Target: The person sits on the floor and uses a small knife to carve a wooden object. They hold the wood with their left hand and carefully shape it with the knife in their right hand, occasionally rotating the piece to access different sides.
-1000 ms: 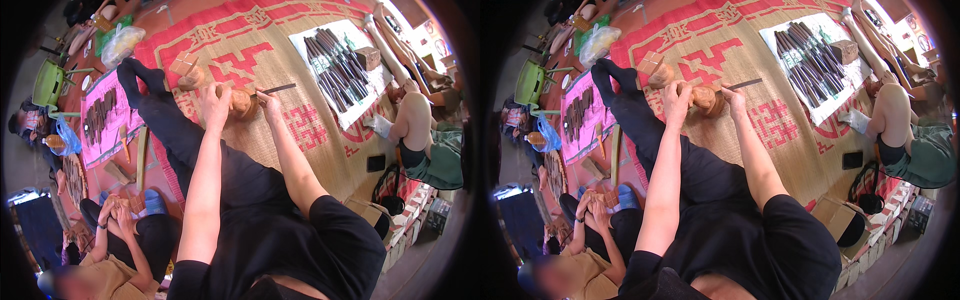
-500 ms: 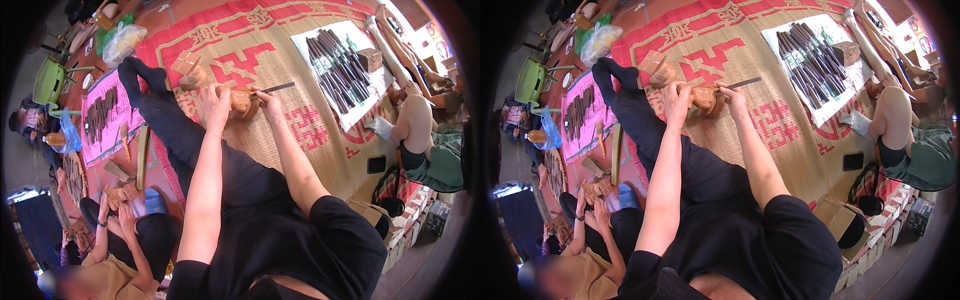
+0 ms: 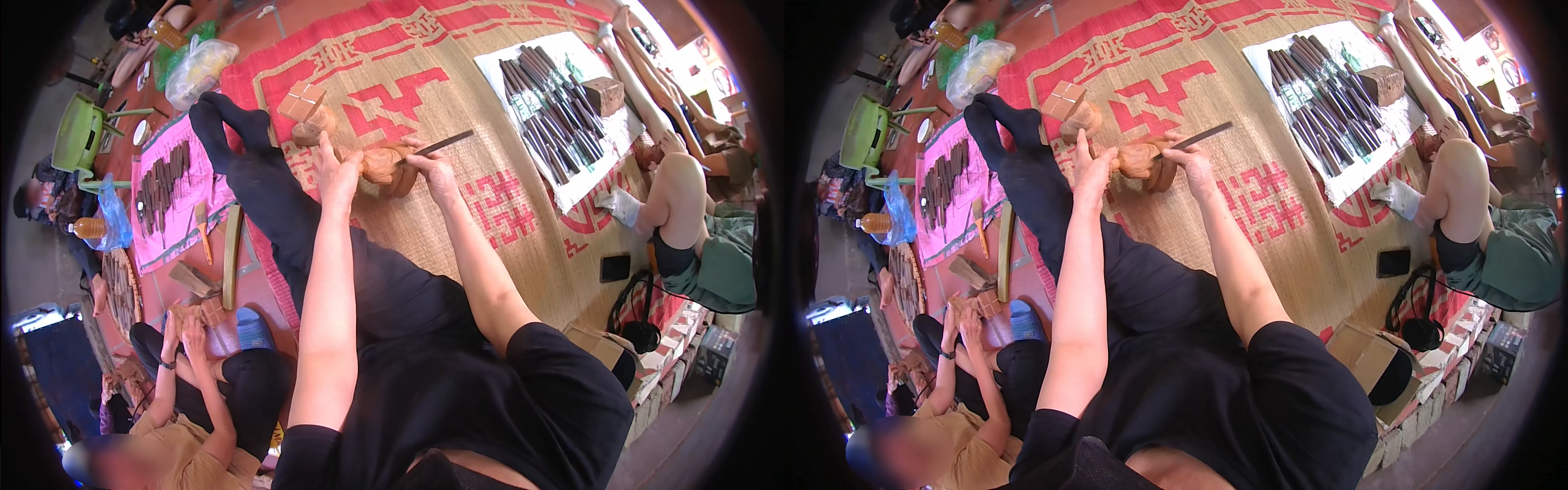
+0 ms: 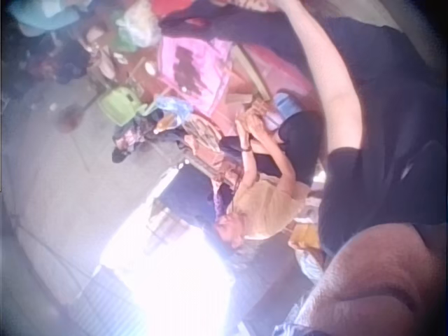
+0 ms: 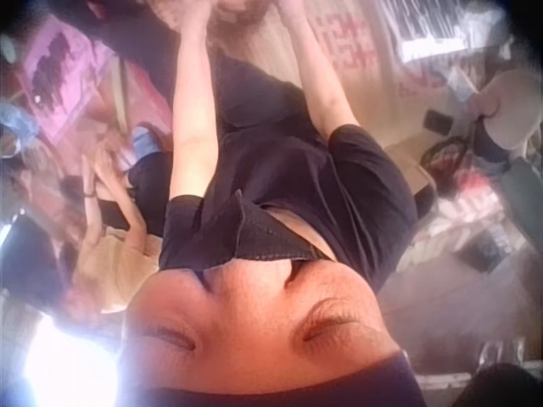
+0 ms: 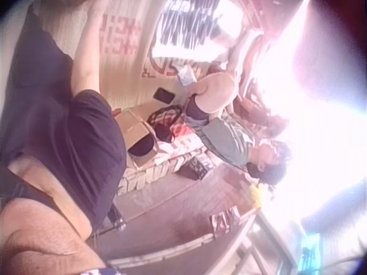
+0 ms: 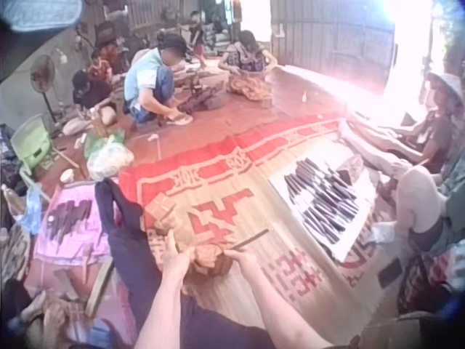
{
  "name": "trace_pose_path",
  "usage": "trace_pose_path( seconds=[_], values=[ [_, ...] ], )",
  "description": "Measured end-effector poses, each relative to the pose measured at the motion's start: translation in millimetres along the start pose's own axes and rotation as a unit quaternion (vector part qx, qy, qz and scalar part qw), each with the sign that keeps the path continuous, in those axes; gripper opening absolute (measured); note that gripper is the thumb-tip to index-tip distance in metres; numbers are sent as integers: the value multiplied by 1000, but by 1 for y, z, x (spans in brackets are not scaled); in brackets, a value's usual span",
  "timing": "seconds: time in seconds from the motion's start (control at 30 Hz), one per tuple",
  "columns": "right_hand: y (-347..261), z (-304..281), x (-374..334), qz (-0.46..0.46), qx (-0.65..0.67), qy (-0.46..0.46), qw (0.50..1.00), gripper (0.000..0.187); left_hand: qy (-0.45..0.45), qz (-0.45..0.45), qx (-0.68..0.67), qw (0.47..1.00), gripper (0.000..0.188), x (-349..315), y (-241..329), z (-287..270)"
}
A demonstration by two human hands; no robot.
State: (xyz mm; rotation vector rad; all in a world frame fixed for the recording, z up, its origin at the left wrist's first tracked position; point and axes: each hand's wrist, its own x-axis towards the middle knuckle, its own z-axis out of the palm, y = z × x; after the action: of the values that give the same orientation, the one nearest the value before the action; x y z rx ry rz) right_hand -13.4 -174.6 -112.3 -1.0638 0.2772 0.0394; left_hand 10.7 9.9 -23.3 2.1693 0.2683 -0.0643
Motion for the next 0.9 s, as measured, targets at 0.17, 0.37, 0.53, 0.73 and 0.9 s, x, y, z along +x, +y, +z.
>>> trace_pose_path(
  seconds=[0.17,0.37,0.53,0.73,0.9],
  values=[
    [5,-1,1,-3,28,40,999,38,26,81,-18,996,88,-4,1,3],
    [11,-7,5,-3,64,62,996,29,15,14,32,999,79,-7,10,-6],
    [1,16,-10,-68,-44,15,997,26,35,63,65,995,73,6,0,-4],
    [2,-1,0,-25,56,91,994,31,30,93,50,994,72,16,3,0],
    [11,8,-12,-58,-15,64,996,33,66,105,119,985,69,7,11,3]
  ],
)
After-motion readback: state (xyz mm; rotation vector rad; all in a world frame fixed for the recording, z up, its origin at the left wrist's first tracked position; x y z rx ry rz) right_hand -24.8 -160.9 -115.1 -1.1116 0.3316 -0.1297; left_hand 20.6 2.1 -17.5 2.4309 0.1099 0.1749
